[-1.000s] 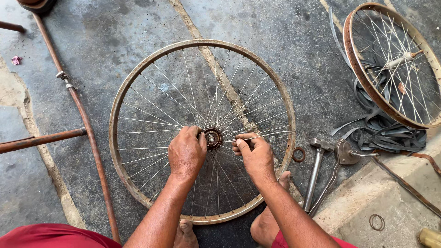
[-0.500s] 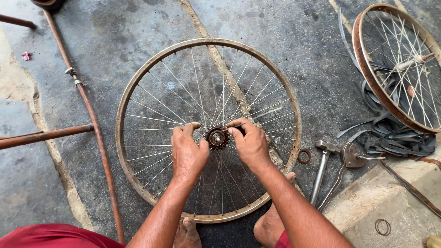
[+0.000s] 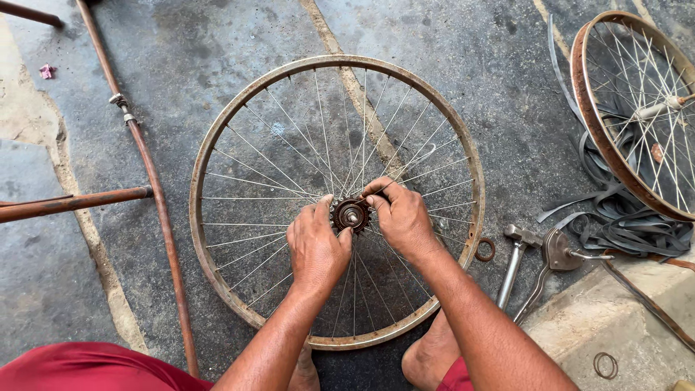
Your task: The person sits on the ground and repairs a bicycle wheel by hand. They insert a new spoke into the hub, thread it through the rim, and tighten it to secure the wheel structure.
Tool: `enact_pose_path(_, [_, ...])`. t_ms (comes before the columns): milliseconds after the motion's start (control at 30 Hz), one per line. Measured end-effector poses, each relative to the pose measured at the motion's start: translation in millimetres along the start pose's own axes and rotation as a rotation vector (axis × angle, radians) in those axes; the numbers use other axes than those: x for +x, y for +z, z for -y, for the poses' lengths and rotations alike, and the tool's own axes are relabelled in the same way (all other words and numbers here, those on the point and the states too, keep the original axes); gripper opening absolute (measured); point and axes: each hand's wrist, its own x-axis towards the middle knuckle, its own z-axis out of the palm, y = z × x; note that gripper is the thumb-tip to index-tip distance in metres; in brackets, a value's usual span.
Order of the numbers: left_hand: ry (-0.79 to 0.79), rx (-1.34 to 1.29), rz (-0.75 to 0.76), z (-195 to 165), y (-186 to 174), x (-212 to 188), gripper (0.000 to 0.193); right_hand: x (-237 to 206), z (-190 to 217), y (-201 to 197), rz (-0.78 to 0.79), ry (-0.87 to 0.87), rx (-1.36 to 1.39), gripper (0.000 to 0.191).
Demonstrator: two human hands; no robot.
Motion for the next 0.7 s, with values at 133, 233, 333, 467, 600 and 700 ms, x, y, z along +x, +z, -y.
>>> enact_pose_path(133, [-0.004, 0.017, 0.018, 1, 2, 2, 0.074, 9, 5, -8, 0.07, -0.036, -0.005, 0.014])
enact_pose_path(233, [-0.003, 0.028, 0.02, 1, 3, 3, 0.074, 13, 10, -12, 0.123, -0.092, -0.078, 0.013])
enact_pose_path(333, [-0.01, 0.031, 0.03, 2, 4, 3, 0.074, 13, 16, -14, 0.16, -0.102, -0.087, 0.012])
enact_pose_path(467, [0.001, 0.026, 0.017, 3, 4, 3, 0.073, 15, 21, -18, 0.183, -0.129, -0.103, 0.013])
enact_pose_path(600, [0.021, 0.034, 0.009, 3, 3, 2, 0.073, 16, 23, -22, 0.209, -0.148, -0.08, 0.013])
enact_pose_path(700, [0.018, 0.04, 0.018, 3, 4, 2, 0.073, 16, 23, -24, 0.211, -0.195, -0.115, 0.013])
